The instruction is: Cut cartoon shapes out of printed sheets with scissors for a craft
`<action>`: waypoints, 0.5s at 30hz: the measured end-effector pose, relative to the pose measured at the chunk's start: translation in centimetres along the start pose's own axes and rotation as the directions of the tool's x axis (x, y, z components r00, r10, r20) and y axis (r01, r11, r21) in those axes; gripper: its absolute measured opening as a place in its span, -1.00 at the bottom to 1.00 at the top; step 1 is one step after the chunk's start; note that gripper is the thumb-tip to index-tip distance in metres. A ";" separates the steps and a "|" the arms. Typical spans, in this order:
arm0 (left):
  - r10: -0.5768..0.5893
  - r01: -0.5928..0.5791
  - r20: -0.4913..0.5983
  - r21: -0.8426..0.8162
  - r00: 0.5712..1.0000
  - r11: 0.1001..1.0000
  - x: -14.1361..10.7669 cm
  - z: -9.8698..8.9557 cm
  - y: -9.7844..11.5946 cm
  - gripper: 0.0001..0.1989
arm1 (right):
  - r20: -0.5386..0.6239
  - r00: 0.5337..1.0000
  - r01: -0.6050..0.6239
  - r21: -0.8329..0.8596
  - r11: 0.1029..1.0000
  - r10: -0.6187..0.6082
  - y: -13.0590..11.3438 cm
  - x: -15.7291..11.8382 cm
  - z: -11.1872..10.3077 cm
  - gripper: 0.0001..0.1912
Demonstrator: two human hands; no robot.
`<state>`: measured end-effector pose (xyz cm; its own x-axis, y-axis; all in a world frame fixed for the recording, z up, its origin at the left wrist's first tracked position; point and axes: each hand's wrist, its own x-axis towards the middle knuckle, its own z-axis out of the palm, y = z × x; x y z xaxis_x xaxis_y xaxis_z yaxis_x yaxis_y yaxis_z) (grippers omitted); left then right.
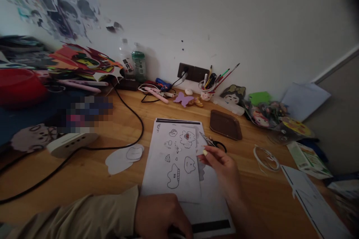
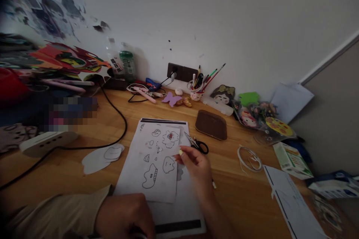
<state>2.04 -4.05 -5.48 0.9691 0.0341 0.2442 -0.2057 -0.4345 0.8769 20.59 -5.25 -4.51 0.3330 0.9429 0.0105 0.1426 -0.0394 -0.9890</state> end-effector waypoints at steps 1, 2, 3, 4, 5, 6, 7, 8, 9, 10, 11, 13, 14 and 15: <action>-0.001 0.001 0.000 -0.003 1.000 1.000 0.0 0.0 0.0 -0.83 | -0.055 0.998 0.040 -0.024 0.999 -0.041 -0.1 0.1 -0.5 -0.73; -0.003 0.003 -0.002 -0.007 1.000 1.000 -0.1 0.0 -0.1 -0.82 | -0.108 0.990 0.087 -0.056 0.995 -0.092 -0.1 0.1 -1.0 -0.73; -0.005 0.005 -0.004 -0.011 1.000 1.000 -0.1 0.0 -0.1 -0.82 | -0.154 0.976 0.140 -0.096 0.986 -0.153 -0.2 0.1 -1.4 -0.73; -0.007 0.007 -0.003 -0.017 1.000 1.000 -0.1 -0.1 -0.1 -0.82 | -0.180 0.959 0.196 -0.145 0.970 -0.221 -0.2 0.0 -1.7 -0.73; -0.009 0.009 -0.002 -0.023 1.000 1.000 -0.1 -0.1 -0.1 -0.83 | -0.168 0.942 0.256 -0.198 0.946 -0.290 -0.2 -0.1 -1.8 -0.73; -0.011 0.011 0.000 -0.029 1.000 1.000 -0.1 -0.1 -0.1 -0.84 | -0.107 0.929 0.321 -0.246 0.915 -0.354 -0.2 -0.3 -1.8 -0.74; -0.013 0.013 0.003 -0.034 1.000 0.999 -0.1 -0.1 -0.1 -0.84 | 0.008 0.915 0.390 -0.282 0.877 -0.404 -0.1 -0.4 -1.5 -0.75; -0.014 0.014 0.005 -0.040 1.000 0.999 -0.1 -0.1 -0.1 -0.84 | 0.156 0.888 0.460 -0.299 0.836 -0.432 0.0 -0.6 -1.1 -0.76; -0.018 0.018 0.006 -0.044 1.000 0.999 -0.1 -0.1 -0.1 -0.84 | 0.309 0.843 0.525 -0.296 0.798 -0.440 0.1 -0.7 -0.6 -0.78; -0.022 0.022 0.005 -0.047 1.000 0.999 0.0 -0.1 -0.1 -0.83 | 0.441 0.786 0.580 -0.282 0.765 -0.434 0.1 -0.9 -0.1 -0.78; -0.028 0.028 0.005 -0.049 1.000 0.998 0.0 -0.1 -0.1 -0.81 | 0.532 0.733 0.620 -0.267 0.738 -0.424 0.1 -1.1 0.5 -0.78; -0.038 0.038 0.002 -0.051 0.999 0.998 0.1 -0.1 0.0 -0.81 | 0.614 0.673 0.663 -0.254 0.704 -0.413 -0.1 -1.5 1.2 -0.78; -0.055 0.055 -0.006 -0.069 0.998 0.996 0.1 -0.1 0.1 -0.82 | 0.626 0.664 0.668 -0.252 0.700 -0.409 -0.3 -1.7 1.4 -0.77; -0.084 0.081 -0.022 -0.100 0.996 0.992 0.0 -0.2 0.3 -0.83 | 0.631 0.664 0.664 -0.249 0.705 -0.402 -0.5 -1.8 1.4 -0.77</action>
<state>2.02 -4.02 -5.18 0.9797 0.0903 0.1791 -0.1391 -0.3378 0.9309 18.57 -6.44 -4.23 -0.4243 0.8503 0.3113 0.5536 0.5156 -0.6540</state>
